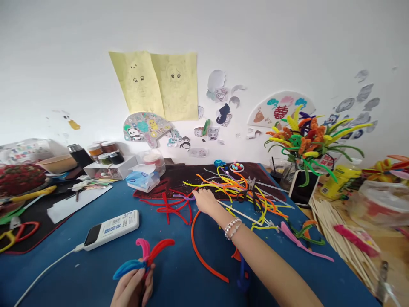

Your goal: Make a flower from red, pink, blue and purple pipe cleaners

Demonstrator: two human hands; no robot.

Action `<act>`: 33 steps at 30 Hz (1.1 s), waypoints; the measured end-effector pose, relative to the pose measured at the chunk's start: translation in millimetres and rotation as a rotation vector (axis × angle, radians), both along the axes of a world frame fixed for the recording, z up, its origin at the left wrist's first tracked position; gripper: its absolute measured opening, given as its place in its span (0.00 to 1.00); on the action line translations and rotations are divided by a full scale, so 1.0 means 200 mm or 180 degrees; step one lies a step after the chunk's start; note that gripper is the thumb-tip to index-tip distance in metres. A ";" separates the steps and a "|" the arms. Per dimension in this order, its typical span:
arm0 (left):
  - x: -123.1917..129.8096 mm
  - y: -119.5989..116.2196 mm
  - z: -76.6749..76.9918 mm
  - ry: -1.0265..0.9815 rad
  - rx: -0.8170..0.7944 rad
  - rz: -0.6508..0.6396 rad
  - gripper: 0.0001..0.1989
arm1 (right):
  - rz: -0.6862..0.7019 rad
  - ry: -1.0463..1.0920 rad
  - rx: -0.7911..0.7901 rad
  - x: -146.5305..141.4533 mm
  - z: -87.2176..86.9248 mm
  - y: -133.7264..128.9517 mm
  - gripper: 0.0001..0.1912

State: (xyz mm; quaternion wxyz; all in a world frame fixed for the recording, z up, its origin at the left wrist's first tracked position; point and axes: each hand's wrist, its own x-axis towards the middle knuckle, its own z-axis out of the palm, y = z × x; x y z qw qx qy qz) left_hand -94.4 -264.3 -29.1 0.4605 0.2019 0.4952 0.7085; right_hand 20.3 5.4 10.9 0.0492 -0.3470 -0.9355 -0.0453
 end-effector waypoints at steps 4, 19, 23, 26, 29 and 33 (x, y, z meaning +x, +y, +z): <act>0.01 -0.01 -0.01 0.0112 0.0039 -0.0023 0.18 | -0.0025 0.0089 0.0129 -0.04 -0.02 0.00 0.16; 0.02 -0.05 0.01 0.0603 0.0174 -0.0249 0.18 | 0.0244 0.0241 -0.0138 -0.06 0.14 -0.01 0.16; 0.08 -0.11 0.08 0.1051 0.0183 0.0132 0.16 | 0.0365 0.0519 -0.0419 0.07 0.30 -0.14 0.13; 0.12 -0.16 0.12 0.1789 0.0206 0.0129 0.13 | 0.0594 0.0686 -0.0647 0.19 0.46 -0.29 0.14; 0.14 -0.16 0.13 0.2350 0.0258 -0.0470 0.09 | 0.0762 0.0781 -0.0763 0.27 0.60 -0.38 0.14; 0.17 -0.10 0.13 0.2590 0.0089 -0.0319 0.07 | 0.0257 0.0650 -0.0238 0.31 0.63 -0.34 0.14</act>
